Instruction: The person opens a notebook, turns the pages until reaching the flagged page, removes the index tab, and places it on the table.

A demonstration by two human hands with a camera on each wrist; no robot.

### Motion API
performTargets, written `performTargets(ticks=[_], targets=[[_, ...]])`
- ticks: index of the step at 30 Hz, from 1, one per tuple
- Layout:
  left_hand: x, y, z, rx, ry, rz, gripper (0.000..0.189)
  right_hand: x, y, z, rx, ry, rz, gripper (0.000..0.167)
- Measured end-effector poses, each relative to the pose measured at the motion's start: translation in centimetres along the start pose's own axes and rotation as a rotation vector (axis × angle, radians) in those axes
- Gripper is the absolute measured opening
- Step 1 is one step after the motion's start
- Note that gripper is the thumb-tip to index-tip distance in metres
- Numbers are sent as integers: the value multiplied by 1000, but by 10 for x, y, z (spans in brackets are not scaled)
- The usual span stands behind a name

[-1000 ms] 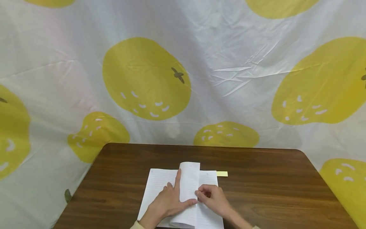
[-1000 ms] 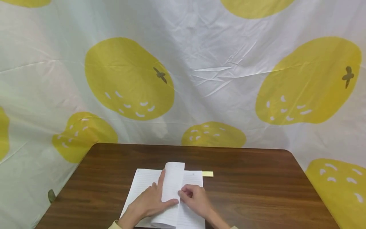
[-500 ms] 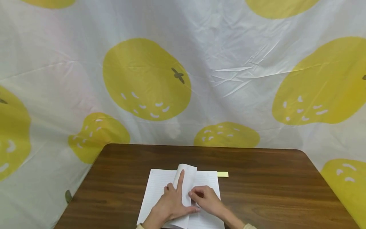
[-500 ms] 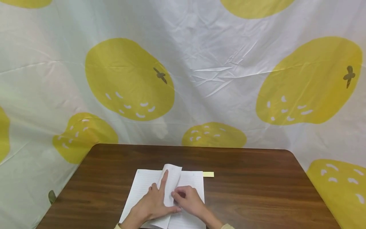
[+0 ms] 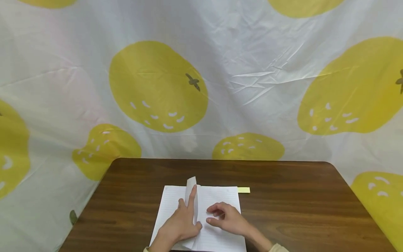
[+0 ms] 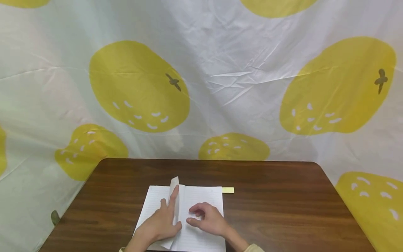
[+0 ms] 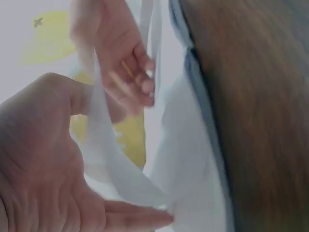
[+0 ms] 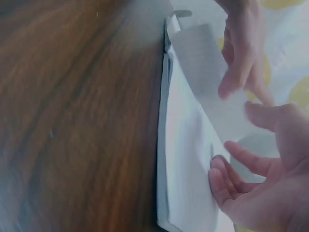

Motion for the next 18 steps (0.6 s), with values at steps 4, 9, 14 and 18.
performTargets(ticks=[4,9,14,18], targets=[[-6,-8,-7,-28,1,-41,116,-2,-3,-1,53,-81,-121,37],[-9,-19,-14,-51,33,-85,108,-1,0,1,41,-79,-191,44],[-15,-30,-20,-8,44,-86,97,-3,4,1,30,-57,-227,45],[-26,-40,-25,75,-25,9,103,-5,5,-1,41,-61,-243,43]])
Point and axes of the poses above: each hand's wrist, its own z-axis towards the middle knuckle, its own y-axis out of the palm, x = y × z, the point moved 8 cm from there along z, towards the middle knuckle, and after that the axes turned 12 degrees about y, right-handed, at the moved point
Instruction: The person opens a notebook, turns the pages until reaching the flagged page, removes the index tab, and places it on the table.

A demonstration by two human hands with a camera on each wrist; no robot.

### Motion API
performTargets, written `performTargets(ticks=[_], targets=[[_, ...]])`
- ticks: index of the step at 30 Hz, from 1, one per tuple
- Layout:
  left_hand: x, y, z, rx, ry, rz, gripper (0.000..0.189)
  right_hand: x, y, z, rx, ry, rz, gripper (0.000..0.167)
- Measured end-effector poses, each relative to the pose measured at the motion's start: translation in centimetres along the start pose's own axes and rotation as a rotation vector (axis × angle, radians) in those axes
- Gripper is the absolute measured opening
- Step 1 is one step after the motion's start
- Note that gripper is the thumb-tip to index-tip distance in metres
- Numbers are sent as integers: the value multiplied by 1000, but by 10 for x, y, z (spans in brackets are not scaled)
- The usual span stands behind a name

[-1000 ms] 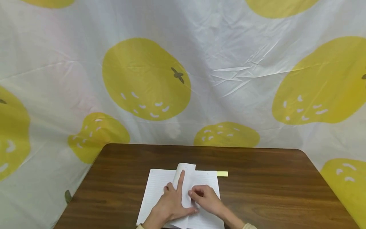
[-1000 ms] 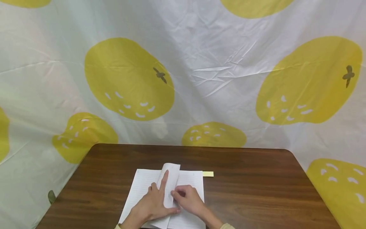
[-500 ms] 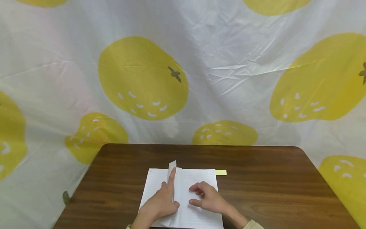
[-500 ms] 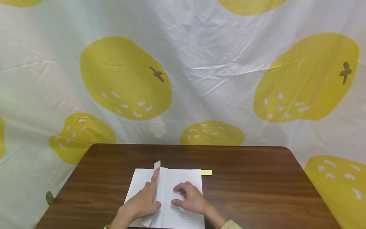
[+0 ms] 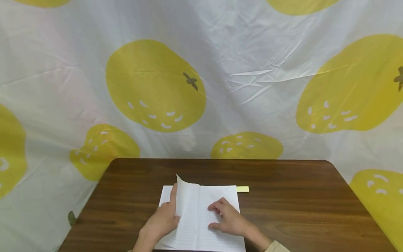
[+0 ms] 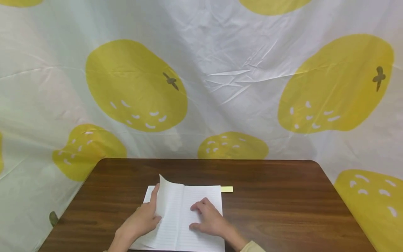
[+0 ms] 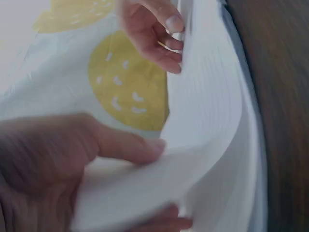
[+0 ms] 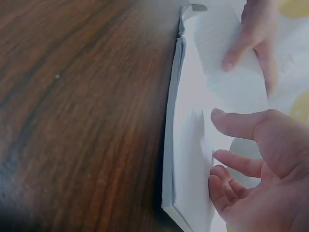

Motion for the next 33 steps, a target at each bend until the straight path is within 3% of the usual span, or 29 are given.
performTargets(ticks=[6,17,23,28,33], targets=[[-13,2,-2,61,-126,101,124,-2,-1,-3,24,-6,-20,42],[-10,3,-1,127,-131,287,135,-4,2,-4,43,-34,-34,42],[-4,6,0,68,-79,293,108,-6,3,-5,45,-28,-49,42],[1,18,-1,-50,-44,212,76,-7,4,-5,42,-25,-51,43],[8,29,0,-116,10,167,73,-7,5,-7,35,-29,-43,44]])
Point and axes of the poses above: each hand's wrist, its own z-axis towards the middle knuckle, its own y-axis out of the palm, x = y × z, the point moved 8 cm from there along z, towards the middle knuckle, and after that the axes turned 12 degrees about y, right-handed, at the moved point
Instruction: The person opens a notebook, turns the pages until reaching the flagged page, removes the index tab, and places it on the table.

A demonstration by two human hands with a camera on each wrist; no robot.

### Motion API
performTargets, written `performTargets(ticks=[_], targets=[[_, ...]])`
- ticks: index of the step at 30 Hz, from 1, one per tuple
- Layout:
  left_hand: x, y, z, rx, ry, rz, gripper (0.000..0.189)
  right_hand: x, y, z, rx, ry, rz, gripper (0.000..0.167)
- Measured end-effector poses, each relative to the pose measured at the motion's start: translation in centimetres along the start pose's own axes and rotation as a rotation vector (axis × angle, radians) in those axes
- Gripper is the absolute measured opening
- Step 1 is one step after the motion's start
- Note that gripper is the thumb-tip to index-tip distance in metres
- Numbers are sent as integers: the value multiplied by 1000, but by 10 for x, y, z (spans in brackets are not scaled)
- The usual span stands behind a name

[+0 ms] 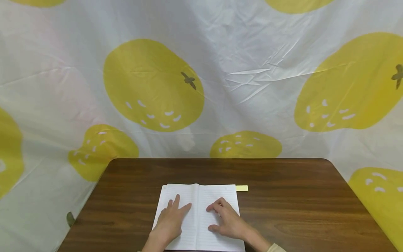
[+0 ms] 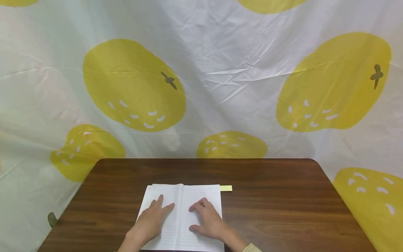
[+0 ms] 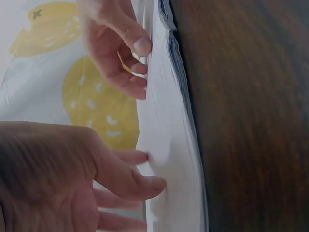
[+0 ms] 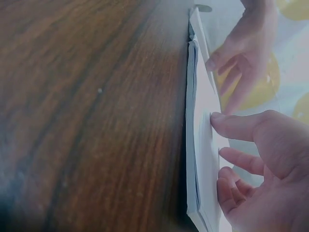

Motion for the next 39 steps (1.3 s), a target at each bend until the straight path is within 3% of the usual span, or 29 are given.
performTargets(ticks=[5,10,20,39], targets=[[6,2,1,2,70,-25,68,0,-1,-1,1,6,-2,45],[7,5,4,-5,57,-69,51,-1,-3,0,-8,4,-4,45],[19,14,12,-68,0,-11,84,0,-2,4,-70,33,3,43],[18,12,13,-94,-19,-29,86,-2,1,6,-80,29,-26,44]])
Point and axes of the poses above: each hand's wrist, its own z-axis towards the middle knuckle, its own y-axis out of the palm, x = y × z, the point moved 8 cm from there along z, towards the middle knuckle, and after that the axes turned 12 degrees about y, right-handed, at the moved point
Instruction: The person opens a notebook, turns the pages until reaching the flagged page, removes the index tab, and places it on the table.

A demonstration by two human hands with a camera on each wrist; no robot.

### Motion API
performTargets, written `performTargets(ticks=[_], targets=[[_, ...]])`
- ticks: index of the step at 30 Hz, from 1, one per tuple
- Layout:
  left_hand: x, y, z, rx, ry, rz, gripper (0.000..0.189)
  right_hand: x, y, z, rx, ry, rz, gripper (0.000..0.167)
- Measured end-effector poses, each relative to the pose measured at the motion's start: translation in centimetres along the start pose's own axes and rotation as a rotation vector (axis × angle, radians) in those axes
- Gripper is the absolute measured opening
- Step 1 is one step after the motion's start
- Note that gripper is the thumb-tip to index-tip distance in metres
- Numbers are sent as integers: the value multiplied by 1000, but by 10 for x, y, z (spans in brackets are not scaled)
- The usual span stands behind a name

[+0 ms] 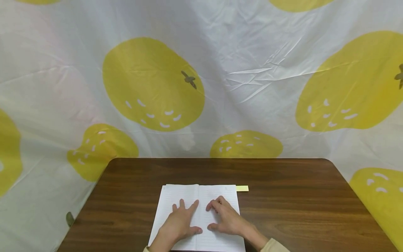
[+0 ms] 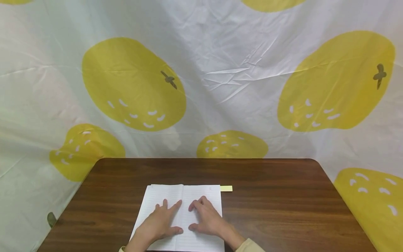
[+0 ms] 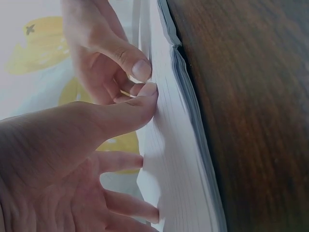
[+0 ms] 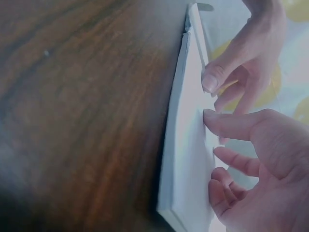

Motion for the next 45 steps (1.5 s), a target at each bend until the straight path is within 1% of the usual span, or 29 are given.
performTargets(ticks=[4,7,9,13,16,20,23,29,33,39,41,45], targets=[[-1,0,-1,-12,-7,-5,87,-1,-1,6,2,1,-64,48],[-1,0,-1,-12,-7,-8,87,1,-3,13,16,19,-113,49],[-1,-1,-1,-10,-4,-8,87,2,-5,18,22,35,-124,49],[-1,-2,0,-3,5,-5,88,3,-12,26,36,62,-111,50],[-2,-2,1,0,7,-3,89,3,-16,33,52,52,-138,53],[-3,-2,1,-6,0,-11,89,4,-18,43,58,41,-216,57],[-4,-1,1,-8,-6,-16,89,5,-17,48,46,50,-252,61],[-4,-1,1,6,3,-4,89,2,-19,56,19,84,-284,70],[-3,-1,2,6,1,-7,89,1,-21,62,-3,124,-320,77],[-3,-2,2,9,3,-18,89,3,-20,73,-52,209,-402,89],[-3,-2,1,13,1,-22,89,1,-20,76,-58,222,-427,90],[-4,-2,1,21,-4,-24,89,-2,-18,79,-63,228,-487,86]])
Point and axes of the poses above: each hand's wrist, its own z-axis towards the middle knuckle, its own y-axis out of the palm, x = y × z, the point moved 8 cm from there along z, towards the middle knuckle, and after that the axes turned 12 degrees about y, right-handed, at the moved point
